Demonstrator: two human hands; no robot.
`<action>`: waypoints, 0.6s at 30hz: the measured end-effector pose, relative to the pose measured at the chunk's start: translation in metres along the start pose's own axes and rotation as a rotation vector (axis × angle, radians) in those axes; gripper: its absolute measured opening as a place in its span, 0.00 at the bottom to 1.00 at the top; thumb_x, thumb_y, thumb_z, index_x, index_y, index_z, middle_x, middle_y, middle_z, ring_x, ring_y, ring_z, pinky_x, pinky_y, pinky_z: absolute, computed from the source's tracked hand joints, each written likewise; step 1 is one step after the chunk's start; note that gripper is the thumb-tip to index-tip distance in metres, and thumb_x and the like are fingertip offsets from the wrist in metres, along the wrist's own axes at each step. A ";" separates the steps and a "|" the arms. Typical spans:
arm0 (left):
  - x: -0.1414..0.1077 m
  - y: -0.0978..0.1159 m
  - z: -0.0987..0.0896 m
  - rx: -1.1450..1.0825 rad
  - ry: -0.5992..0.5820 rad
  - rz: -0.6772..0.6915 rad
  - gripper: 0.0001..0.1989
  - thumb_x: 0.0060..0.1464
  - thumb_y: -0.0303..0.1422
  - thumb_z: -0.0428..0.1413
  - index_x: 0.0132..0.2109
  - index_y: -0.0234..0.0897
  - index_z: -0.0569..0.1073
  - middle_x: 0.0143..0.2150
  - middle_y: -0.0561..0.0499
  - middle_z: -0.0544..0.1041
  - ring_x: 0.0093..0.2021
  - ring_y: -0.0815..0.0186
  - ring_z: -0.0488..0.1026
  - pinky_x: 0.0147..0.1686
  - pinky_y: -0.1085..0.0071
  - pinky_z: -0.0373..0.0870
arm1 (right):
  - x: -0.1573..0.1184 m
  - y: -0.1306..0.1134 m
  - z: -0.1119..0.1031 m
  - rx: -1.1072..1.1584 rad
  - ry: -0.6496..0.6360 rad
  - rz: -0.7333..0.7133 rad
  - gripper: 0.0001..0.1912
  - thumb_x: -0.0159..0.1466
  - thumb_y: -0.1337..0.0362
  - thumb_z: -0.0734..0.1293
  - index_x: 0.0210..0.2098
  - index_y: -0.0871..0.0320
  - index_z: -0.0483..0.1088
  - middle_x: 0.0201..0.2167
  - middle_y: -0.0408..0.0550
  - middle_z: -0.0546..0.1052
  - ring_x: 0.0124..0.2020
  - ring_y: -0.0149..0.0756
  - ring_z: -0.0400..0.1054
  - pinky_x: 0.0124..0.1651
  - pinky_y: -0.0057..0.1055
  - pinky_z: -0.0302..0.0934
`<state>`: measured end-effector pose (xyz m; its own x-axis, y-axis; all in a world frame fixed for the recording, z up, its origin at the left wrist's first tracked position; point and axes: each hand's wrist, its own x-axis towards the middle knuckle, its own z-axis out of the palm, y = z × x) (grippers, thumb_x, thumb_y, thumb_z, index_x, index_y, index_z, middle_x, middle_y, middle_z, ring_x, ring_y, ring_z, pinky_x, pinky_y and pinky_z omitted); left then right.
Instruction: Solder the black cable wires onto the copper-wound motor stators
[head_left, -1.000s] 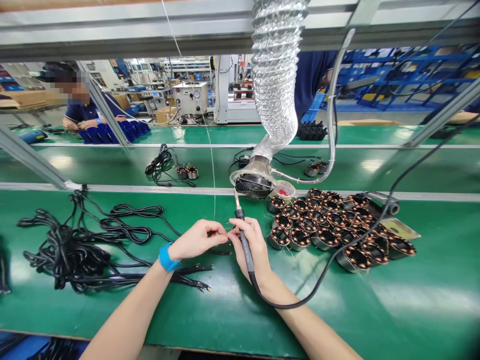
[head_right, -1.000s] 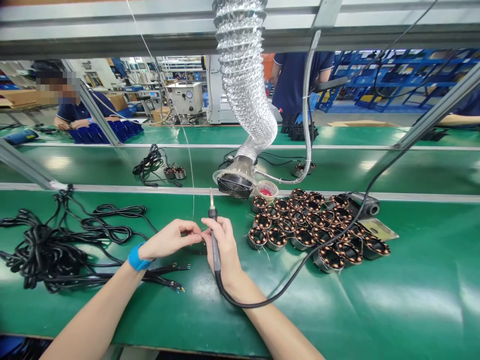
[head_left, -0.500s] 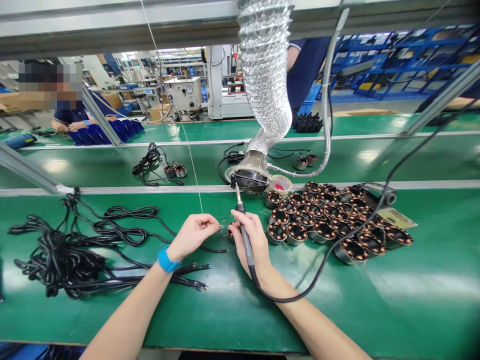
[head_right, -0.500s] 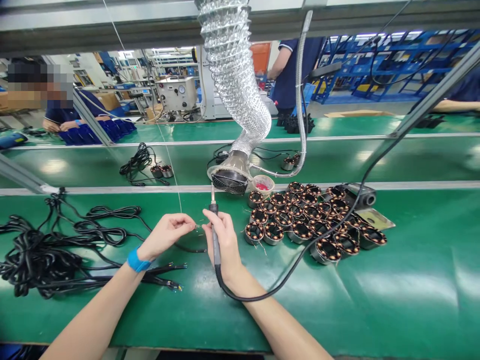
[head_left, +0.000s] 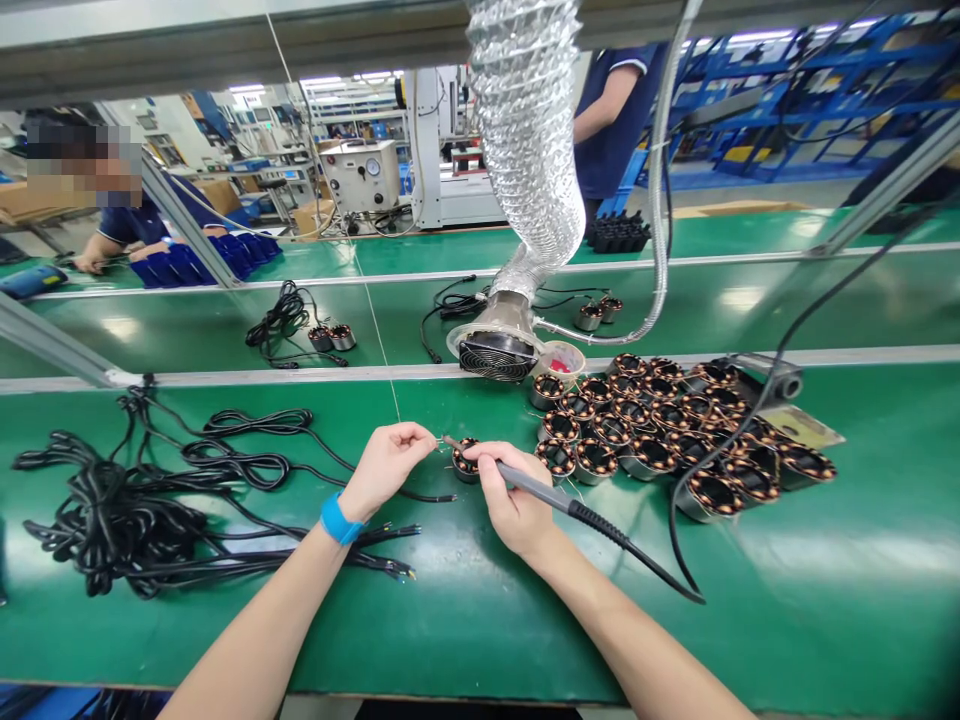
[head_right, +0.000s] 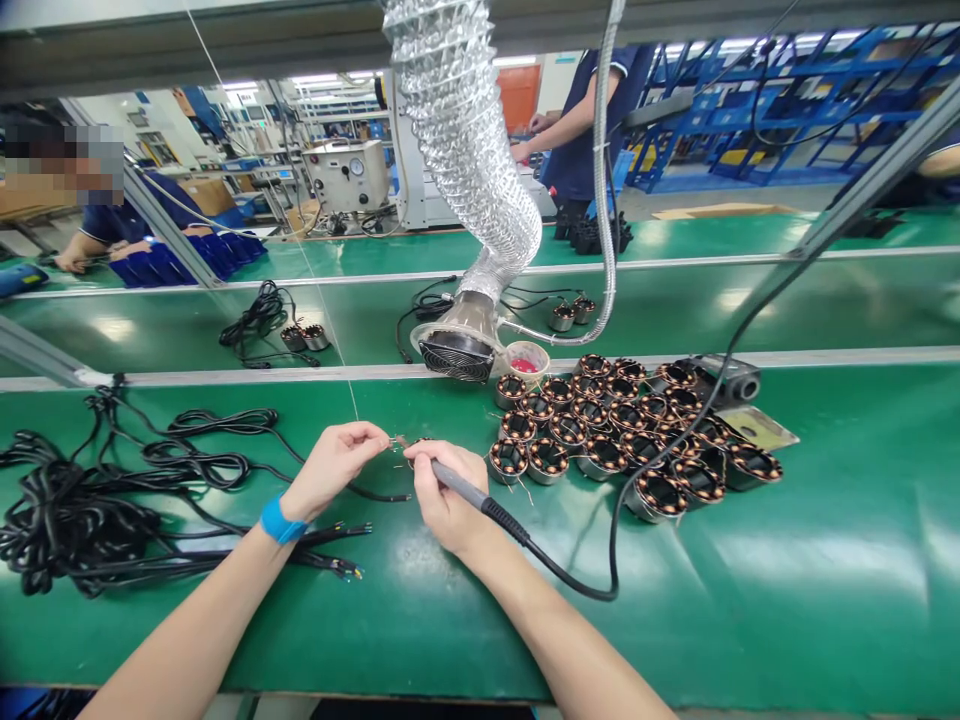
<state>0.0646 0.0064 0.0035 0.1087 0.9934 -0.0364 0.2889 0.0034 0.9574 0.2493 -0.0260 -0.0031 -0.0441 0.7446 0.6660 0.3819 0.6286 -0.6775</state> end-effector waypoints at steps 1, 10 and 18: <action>0.000 0.000 0.000 0.000 0.002 -0.010 0.12 0.52 0.38 0.59 0.32 0.32 0.77 0.26 0.53 0.72 0.26 0.71 0.61 0.27 0.74 0.57 | 0.000 0.001 0.000 0.002 -0.006 0.004 0.10 0.67 0.67 0.60 0.35 0.55 0.73 0.30 0.42 0.80 0.32 0.32 0.75 0.40 0.29 0.68; -0.002 0.004 0.000 -0.002 0.009 -0.056 0.12 0.52 0.39 0.58 0.32 0.32 0.76 0.23 0.55 0.68 0.21 0.74 0.53 0.22 0.75 0.50 | 0.000 -0.001 0.000 0.024 -0.005 0.011 0.10 0.67 0.67 0.60 0.35 0.55 0.74 0.31 0.43 0.80 0.31 0.32 0.75 0.38 0.28 0.68; -0.002 0.004 0.000 -0.013 0.009 -0.056 0.12 0.52 0.39 0.58 0.32 0.32 0.77 0.23 0.55 0.69 0.21 0.74 0.54 0.21 0.75 0.49 | 0.004 -0.005 -0.003 0.005 0.051 0.007 0.11 0.66 0.68 0.60 0.34 0.56 0.74 0.28 0.43 0.80 0.29 0.32 0.75 0.35 0.28 0.67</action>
<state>0.0651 0.0041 0.0074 0.0844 0.9925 -0.0880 0.2817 0.0609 0.9576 0.2504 -0.0269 0.0035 0.0061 0.7368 0.6761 0.3771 0.6245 -0.6839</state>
